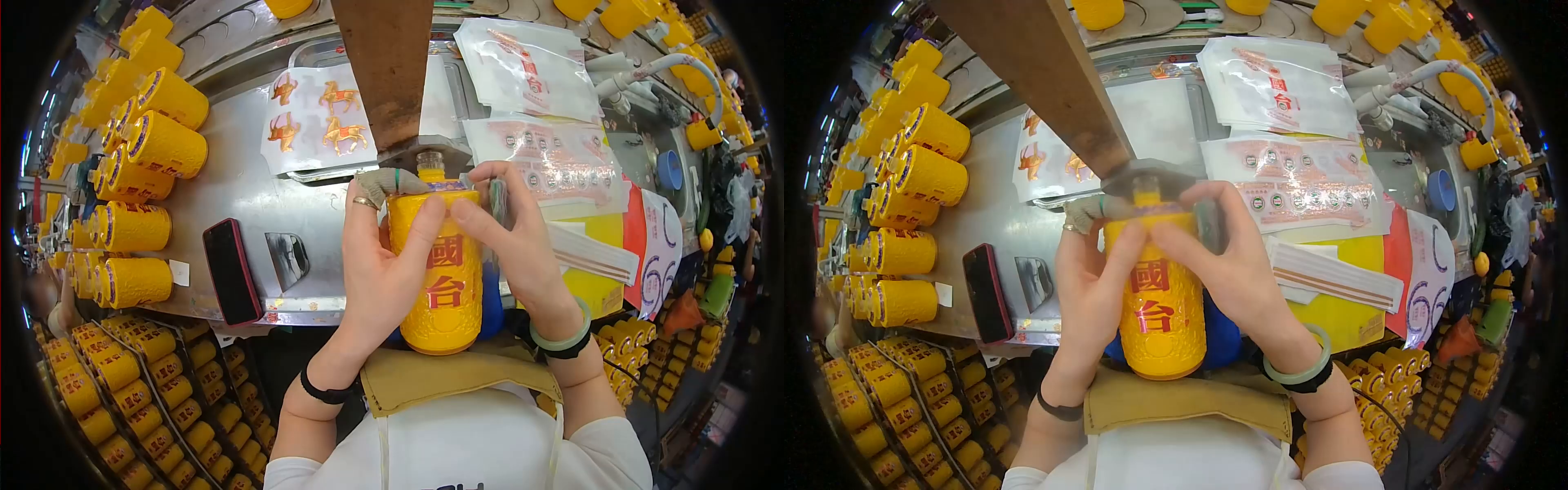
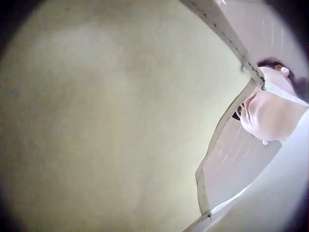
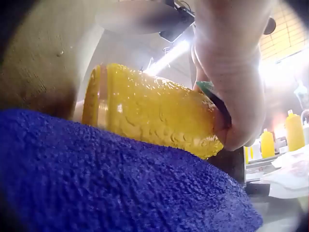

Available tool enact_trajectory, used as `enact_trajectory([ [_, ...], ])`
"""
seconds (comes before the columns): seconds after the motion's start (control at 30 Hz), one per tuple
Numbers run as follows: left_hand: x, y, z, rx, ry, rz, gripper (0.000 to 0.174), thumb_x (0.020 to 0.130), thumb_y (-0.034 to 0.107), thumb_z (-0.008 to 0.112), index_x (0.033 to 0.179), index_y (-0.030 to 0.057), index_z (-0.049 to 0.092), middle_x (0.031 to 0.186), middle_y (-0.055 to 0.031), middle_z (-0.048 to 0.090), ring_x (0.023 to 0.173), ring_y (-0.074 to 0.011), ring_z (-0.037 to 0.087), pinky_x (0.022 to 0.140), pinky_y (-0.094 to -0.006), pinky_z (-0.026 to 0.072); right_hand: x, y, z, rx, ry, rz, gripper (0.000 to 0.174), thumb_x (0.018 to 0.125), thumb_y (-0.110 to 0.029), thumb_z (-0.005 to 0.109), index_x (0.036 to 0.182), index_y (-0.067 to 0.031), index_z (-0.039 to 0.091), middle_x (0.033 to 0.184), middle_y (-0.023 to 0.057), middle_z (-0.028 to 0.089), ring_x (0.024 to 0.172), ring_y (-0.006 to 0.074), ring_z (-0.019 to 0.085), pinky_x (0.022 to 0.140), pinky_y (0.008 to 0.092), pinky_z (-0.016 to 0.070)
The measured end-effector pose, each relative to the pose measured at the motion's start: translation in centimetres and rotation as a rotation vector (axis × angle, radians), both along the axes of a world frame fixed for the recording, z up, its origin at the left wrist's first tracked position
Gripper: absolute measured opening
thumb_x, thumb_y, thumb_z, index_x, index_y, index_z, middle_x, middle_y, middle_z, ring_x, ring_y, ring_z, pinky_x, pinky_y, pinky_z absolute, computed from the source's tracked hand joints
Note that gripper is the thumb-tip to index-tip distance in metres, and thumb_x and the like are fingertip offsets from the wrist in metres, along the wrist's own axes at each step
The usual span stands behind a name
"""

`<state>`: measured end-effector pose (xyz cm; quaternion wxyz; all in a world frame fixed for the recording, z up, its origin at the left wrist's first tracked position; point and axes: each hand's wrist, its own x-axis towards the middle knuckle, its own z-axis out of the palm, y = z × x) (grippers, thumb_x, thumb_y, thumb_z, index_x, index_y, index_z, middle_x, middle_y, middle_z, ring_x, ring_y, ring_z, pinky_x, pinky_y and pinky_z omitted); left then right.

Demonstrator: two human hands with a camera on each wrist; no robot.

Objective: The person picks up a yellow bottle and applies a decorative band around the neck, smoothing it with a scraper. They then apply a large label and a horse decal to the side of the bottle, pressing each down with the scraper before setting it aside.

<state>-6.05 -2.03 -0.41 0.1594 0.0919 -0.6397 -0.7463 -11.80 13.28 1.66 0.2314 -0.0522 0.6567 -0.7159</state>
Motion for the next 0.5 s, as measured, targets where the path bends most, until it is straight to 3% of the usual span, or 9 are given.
enact_trajectory([
  [0.5, 0.19, 0.04, 0.08, -0.026, 0.004, -0.020, 0.026, 0.102, 0.011, 0.068, 0.122, -0.0035, 0.059, 0.121, -0.0112, 0.056, 0.109, -0.0186, 0.061, 0.094, -0.0328, 0.0518, 0.02, 0.09, -0.60, 0.035, 0.051, -0.017, 0.042, 0.093, -0.019, 0.079, 0.122, -0.0009, 0.055, 0.118, 0.0068, 0.059, 0.113, 0.0122, 0.054, 0.100, 0.0294, 0.0460],
])
